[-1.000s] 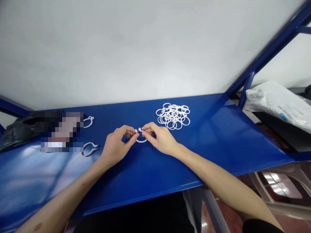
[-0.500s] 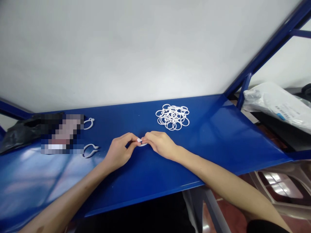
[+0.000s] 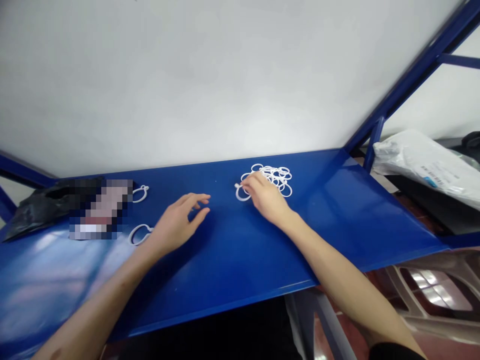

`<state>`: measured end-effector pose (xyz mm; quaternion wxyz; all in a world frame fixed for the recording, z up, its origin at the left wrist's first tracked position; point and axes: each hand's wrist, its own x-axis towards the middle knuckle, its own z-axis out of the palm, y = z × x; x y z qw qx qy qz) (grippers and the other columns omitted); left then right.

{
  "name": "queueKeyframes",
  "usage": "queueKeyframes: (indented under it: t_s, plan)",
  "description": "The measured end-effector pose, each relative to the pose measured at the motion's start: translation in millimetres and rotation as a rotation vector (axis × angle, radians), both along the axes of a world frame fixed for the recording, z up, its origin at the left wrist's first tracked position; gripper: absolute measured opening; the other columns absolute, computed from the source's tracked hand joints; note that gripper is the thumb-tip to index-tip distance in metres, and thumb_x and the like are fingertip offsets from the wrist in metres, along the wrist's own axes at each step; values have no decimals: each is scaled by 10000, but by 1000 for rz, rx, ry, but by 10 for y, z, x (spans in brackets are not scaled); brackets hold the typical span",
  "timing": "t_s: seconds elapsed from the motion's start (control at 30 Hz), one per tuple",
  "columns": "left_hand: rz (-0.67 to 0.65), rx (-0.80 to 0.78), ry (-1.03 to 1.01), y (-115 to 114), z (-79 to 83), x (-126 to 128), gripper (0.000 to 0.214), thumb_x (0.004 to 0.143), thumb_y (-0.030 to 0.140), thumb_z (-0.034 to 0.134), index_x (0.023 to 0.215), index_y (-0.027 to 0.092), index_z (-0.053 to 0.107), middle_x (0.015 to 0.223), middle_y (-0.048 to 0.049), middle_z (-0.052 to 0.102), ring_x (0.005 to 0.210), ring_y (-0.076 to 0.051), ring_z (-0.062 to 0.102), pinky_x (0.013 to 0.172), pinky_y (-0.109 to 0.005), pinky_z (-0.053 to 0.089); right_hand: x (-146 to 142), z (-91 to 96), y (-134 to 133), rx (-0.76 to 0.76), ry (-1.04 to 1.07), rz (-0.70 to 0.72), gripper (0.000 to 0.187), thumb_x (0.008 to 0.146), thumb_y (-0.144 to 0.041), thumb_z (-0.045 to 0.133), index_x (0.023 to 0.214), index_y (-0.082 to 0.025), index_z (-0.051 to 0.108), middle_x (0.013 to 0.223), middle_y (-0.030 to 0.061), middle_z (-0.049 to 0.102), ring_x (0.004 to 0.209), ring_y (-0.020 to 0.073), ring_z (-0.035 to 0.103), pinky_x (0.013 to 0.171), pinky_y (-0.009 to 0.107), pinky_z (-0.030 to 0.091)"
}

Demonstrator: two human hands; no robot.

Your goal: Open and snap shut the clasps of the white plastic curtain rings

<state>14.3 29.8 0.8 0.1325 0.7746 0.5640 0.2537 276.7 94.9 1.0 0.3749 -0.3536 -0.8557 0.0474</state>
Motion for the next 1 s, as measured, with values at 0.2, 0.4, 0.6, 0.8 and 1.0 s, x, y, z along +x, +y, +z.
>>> queueKeyframes:
  t_s: [0.2, 0.4, 0.6, 0.8, 1.0]
  plan:
    - [62, -188, 265, 145, 233, -791, 428, 812, 150, 489, 1218, 212, 610, 1121, -39, 700, 992, -231, 650, 921, -385, 502, 578, 70, 373, -14, -15, -421, 166, 945, -195, 523, 1021, -167, 668, 1003, 123, 681, 898, 243, 653, 821, 410, 537]
    - [122, -416, 286, 141, 164, -1176, 663, 697, 311, 637, 1352, 257, 550, 1211, -55, 682, 972, -268, 694, 807, -351, 546, 917, 97, 483, -102, -90, -612, 207, 907, -177, 530, 999, -151, 714, 1005, 146, 716, 900, 259, 673, 845, 413, 521]
    - [218, -409, 408, 230, 97, -1218, 740, 750, 515, 611, 1421, 224, 500, 1193, -116, 692, 796, -270, 695, 695, -373, 528, 1083, 111, 498, -382, -241, -798, 204, 879, -167, 582, 999, -131, 743, 957, 133, 764, 896, 257, 708, 828, 356, 517]
    - [157, -380, 351, 75, 116, -1352, 595, 763, 279, 461, 1348, 246, 567, 1167, -50, 713, 963, -270, 689, 872, -402, 542, 1060, 120, 505, -532, -383, -755, 219, 890, -176, 553, 960, -142, 757, 825, 88, 770, 799, 212, 716, 789, 285, 500]
    - [45, -233, 316, -191, -47, -1408, 504, 807, 350, 489, 1286, 266, 625, 1356, -65, 607, 1256, -302, 568, 1094, -462, 446, 995, 133, 485, -510, -419, -771, 321, 947, -157, 416, 966, -126, 735, 958, 153, 766, 900, 257, 715, 817, 321, 482]
